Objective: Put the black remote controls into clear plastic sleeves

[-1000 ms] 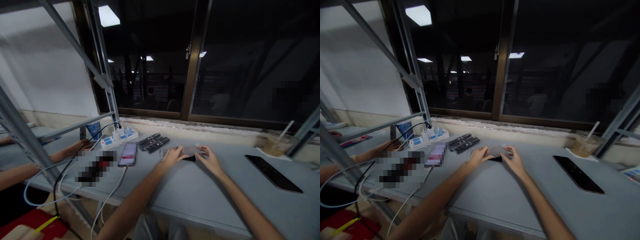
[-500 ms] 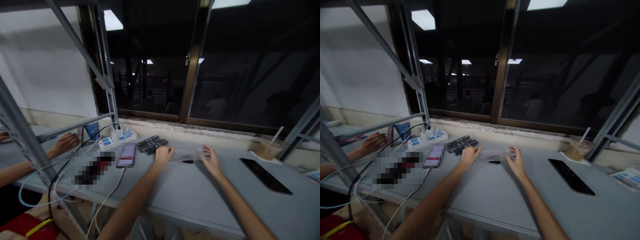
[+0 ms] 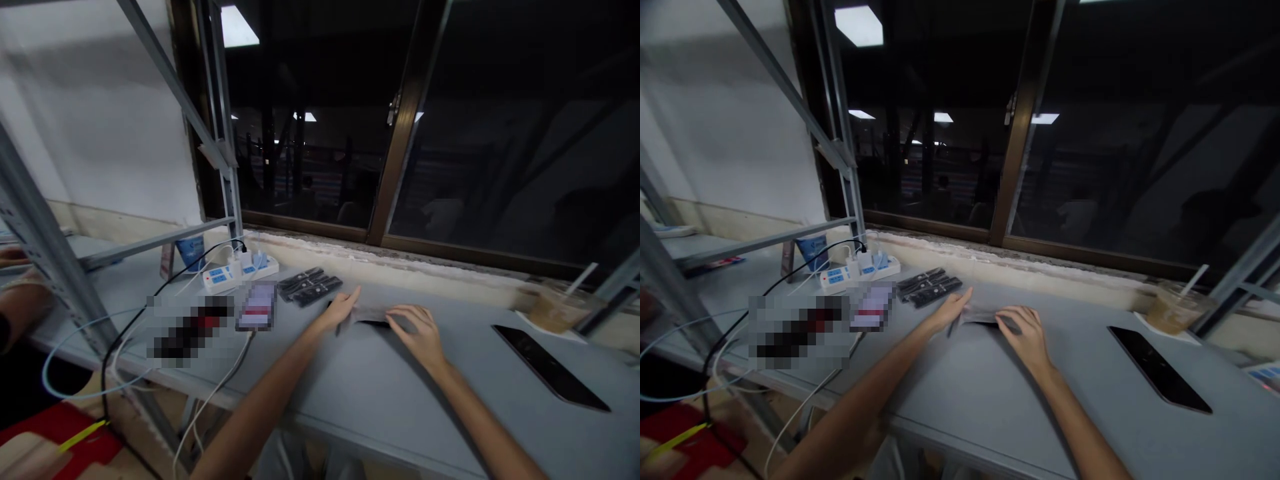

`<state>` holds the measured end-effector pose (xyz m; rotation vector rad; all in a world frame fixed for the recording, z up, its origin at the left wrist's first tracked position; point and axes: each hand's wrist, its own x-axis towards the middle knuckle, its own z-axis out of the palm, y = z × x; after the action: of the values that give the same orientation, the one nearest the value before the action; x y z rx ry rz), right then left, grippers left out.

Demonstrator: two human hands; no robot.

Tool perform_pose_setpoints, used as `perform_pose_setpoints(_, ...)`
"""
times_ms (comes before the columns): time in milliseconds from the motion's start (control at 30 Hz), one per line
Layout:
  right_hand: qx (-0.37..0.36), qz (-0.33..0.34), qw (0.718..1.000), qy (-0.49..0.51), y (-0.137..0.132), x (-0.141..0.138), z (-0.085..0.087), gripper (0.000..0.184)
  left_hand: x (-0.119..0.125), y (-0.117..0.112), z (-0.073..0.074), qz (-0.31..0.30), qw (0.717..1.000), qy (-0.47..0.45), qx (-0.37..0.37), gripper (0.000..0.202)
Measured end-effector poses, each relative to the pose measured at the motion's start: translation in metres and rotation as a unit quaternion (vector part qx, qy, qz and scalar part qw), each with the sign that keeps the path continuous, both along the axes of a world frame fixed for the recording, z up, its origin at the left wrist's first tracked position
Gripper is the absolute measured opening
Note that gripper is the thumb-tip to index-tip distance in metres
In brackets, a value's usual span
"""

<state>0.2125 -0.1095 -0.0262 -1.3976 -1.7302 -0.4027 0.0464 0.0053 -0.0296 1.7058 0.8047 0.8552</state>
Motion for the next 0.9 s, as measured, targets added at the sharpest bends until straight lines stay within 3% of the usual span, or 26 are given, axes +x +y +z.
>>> perform_pose_setpoints(167,-0.01,0.007,1.0,-0.003,-0.002,0.002,0.001,0.029,-0.006,-0.011,0.012,-0.037,0.995,-0.038,-0.086,0.062)
perform_pose_setpoints(267,-0.033,0.054,0.998,-0.003,0.002,0.0,-0.004,0.024,-0.008,-0.013,0.015,-0.089,0.991,-0.044,-0.09,0.064)
perform_pose_setpoints(333,-0.045,0.071,0.996,0.013,0.005,0.001,-0.008,0.019,-0.007,-0.01,0.013,-0.089,0.991,-0.04,-0.096,0.063)
perform_pose_setpoints(433,-0.041,0.053,0.997,0.045,0.009,0.01,-0.012,0.023,-0.009,-0.001,0.011,-0.029,0.994,-0.023,-0.103,0.062)
perform_pose_setpoints(500,-0.023,0.018,0.998,0.062,0.009,0.022,-0.012,0.025,-0.013,0.006,0.011,0.044,0.997,0.013,-0.063,0.059)
perform_pose_setpoints(667,0.058,-0.172,0.978,0.102,0.003,0.06,-0.012,0.03,-0.031,0.016,0.013,0.207,0.973,0.075,0.075,0.035)
perform_pose_setpoints(733,0.102,-0.244,0.959,0.105,-0.001,0.072,-0.012,0.033,-0.037,0.016,0.01,0.253,0.95,0.123,0.134,0.023)
perform_pose_setpoints(800,0.098,-0.288,0.948,0.091,-0.003,0.081,-0.016,0.034,-0.04,0.015,0.004,0.292,0.908,0.218,0.207,0.021)
perform_pose_setpoints(900,-0.007,-0.312,0.948,0.058,0.0,0.088,-0.026,0.035,-0.039,0.014,-0.003,0.284,0.858,0.342,0.257,0.031)
